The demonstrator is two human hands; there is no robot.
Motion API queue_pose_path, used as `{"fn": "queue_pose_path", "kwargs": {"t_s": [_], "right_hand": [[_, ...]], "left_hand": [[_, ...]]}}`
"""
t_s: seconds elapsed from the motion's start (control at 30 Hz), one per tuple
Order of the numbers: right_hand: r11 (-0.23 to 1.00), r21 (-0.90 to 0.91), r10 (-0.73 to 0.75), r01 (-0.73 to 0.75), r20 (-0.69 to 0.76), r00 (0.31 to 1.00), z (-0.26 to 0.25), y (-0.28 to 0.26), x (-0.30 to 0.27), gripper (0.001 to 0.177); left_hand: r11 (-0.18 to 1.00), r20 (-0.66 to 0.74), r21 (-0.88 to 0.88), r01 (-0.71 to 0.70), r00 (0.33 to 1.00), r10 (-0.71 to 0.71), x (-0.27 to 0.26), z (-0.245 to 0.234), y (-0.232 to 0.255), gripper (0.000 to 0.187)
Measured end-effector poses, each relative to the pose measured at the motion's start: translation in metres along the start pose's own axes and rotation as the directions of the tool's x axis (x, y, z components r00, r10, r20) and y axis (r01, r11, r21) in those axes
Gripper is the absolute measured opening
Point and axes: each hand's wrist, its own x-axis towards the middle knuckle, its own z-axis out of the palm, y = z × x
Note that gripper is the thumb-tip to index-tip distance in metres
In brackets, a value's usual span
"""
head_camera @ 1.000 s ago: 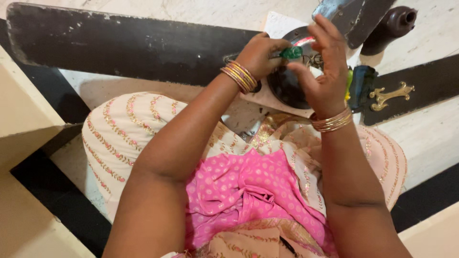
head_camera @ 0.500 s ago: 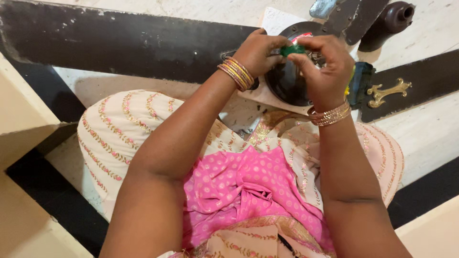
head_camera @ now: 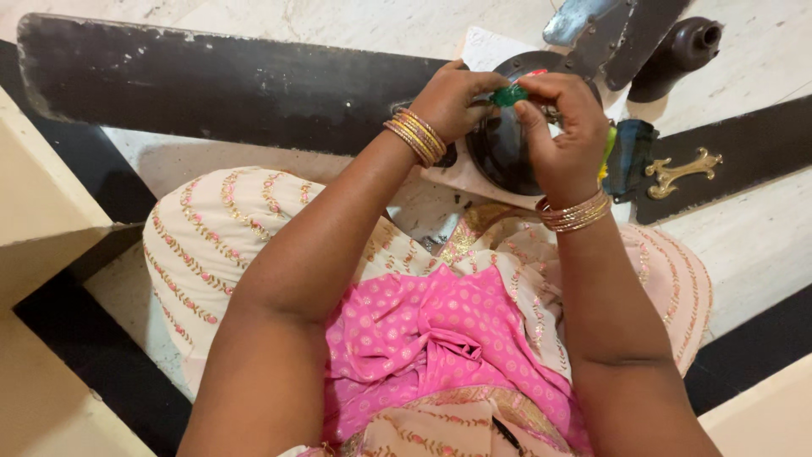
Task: The person assembles a ceiling fan on the floor by attaching blades to the motor housing using a screwdriver. They tighten screws on each blade and then place the fan cap over the motor housing.
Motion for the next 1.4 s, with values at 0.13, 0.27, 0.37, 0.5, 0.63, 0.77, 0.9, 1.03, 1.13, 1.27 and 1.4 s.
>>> {"fn": "queue_pose_path", "kwargs": {"t_s": [0.13,0.27,0.37,0.5,0.63,0.77,0.9,1.03,1.13,1.27,1.4], "right_hand": [[0.99,0.141,-0.029,0.026,0.021,0.999,-0.001,-0.007,0.001,0.024],[0.995,0.0,-0.1,0.101,0.087,0.991,-0.002,-0.009,0.004,0.031],[0.996,-0.012,-0.092,0.092,0.063,0.994,0.001,-0.007,0.002,0.028],[0.995,0.002,-0.095,0.095,0.045,0.994,0.003,-0.002,-0.001,0.027],[0.995,-0.003,-0.103,0.103,0.037,0.994,0.003,0.0,-0.002,0.026],[0.995,-0.005,-0.098,0.098,0.033,0.995,0.004,-0.001,-0.001,0.025],[0.996,-0.009,-0.093,0.093,0.027,0.995,0.003,-0.001,-0.002,0.025],[0.995,0.005,-0.097,0.097,0.036,0.995,0.004,0.0,-0.001,0.025],[0.995,0.015,-0.101,0.1,0.033,0.994,0.004,0.002,0.0,0.025],[0.994,-0.015,-0.111,0.111,0.03,0.993,0.004,0.006,-0.002,0.024],[0.996,0.083,-0.026,0.023,0.032,0.999,0.006,0.011,0.0,0.024]], "left_hand": [[0.999,-0.011,0.051,0.005,1.0,-0.004,-0.003,-0.001,0.0,0.035],[0.998,0.062,0.056,0.014,0.998,-0.017,-0.001,-0.003,0.002,0.027],[0.998,0.081,0.059,0.035,0.996,-0.039,-0.002,-0.005,0.004,0.028],[0.997,0.08,0.068,0.034,0.996,-0.039,0.0,-0.003,0.006,0.029],[0.994,0.093,0.088,0.061,0.993,-0.069,-0.001,-0.004,0.007,0.028],[0.992,0.1,0.088,0.091,0.99,-0.099,0.0,-0.004,0.009,0.028],[0.993,0.082,0.092,0.073,0.993,-0.081,-0.001,-0.002,0.011,0.028],[0.993,0.077,0.105,0.057,0.995,-0.065,-0.003,-0.005,0.01,0.028],[0.991,0.083,0.114,0.064,0.994,-0.074,-0.002,-0.004,0.01,0.027],[0.991,0.07,0.117,0.06,0.995,-0.068,-0.005,0.0,0.003,0.025],[0.985,0.129,0.166,0.053,0.989,-0.075,-0.003,-0.001,-0.002,0.026]]}}
